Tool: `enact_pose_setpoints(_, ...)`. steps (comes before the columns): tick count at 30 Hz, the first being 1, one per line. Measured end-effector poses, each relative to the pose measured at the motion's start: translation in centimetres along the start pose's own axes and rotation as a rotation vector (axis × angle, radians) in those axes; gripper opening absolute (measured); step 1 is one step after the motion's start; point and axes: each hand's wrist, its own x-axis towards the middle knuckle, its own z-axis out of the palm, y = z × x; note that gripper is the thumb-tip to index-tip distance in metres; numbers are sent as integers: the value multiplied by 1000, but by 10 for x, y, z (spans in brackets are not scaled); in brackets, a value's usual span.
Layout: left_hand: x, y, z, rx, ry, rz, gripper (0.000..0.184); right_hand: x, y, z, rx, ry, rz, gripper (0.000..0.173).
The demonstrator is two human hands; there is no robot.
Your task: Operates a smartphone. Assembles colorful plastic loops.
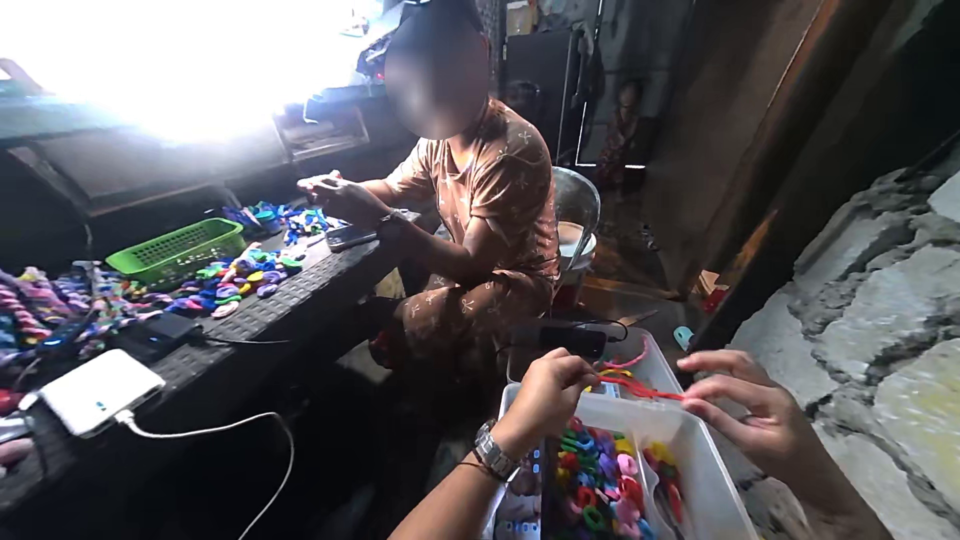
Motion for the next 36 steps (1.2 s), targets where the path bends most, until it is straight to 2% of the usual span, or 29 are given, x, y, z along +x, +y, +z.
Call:
enact_pose_setpoints(3, -1, 0, 3, 33, 24, 112, 15, -2, 1, -5, 404, -182, -31, 11)
enact_pose_setpoints(5, -1, 0, 5, 69, 57, 160, 15, -5, 4, -8, 511, -257, 21, 10)
enact_pose_setpoints(6, -1, -2, 6, 118, 80, 175, 16, -7, 6, -10, 462, -255, 71, 10)
enact_pose_setpoints(7, 0, -3, 6, 192, 107, 191, 17, -8, 9, -12, 304, -228, 128, 12)
enact_pose_setpoints(9, 2, -7, 9, 353, 120, 216, 18, -3, 16, -11, -208, -216, 157, 18)
enact_pose_setpoints(10, 2, -7, 9, 416, 106, 221, 18, 2, 18, -8, -359, -254, 168, 17)
enact_pose_setpoints(12, -2, -2, 12, 460, 105, 209, 18, 8, 13, -2, -425, -273, 237, 13)
enact_pose_setpoints(13, 0, -1, 12, 449, 136, 191, 18, 11, 10, -1, -417, -220, 257, 12)
enact_pose_setpoints(15, 5, -3, 7, 393, 238, 120, 20, 20, 13, 6, -319, -95, 295, 13)
enact_pose_setpoints(17, 6, -6, 4, 281, 302, 34, 28, 24, 23, 18, -270, -99, 370, 15)
enact_pose_setpoints(20, 6, -6, 6, -18, 292, -51, 36, 30, 27, 27, -405, -380, 583, 33)
enact_pose_setpoints(21, 6, -7, 6, -118, 281, -75, 40, 33, 20, 33, -421, -418, 595, 37)
enact_pose_setpoints(24, 8, -4, 8, -428, 215, -167, 52, 37, -21, 54, -183, -365, 375, 27)
enact_pose_setpoints(26, 9, 9, 10, -576, 154, -207, 58, 36, -51, 70, 45, -409, 322, 34)
enact_pose_setpoints(28, 7, 22, 10, -664, 106, -239, 61, 30, -68, 87, 17, -388, 258, 38)
enact_pose_setpoints(31, 4, 24, 14, -695, 133, -249, 55, 20, -61, 102, -126, -186, 41, 23)
enact_pose_setpoints(33, 5, 21, 20, -700, 160, -182, 46, 18, -55, 103, -93, -105, 25, 15)
enact_pose_setpoints(36, 3, 13, 24, -751, 148, -77, 27, 18, -50, 105, 28, -5, 179, 17)
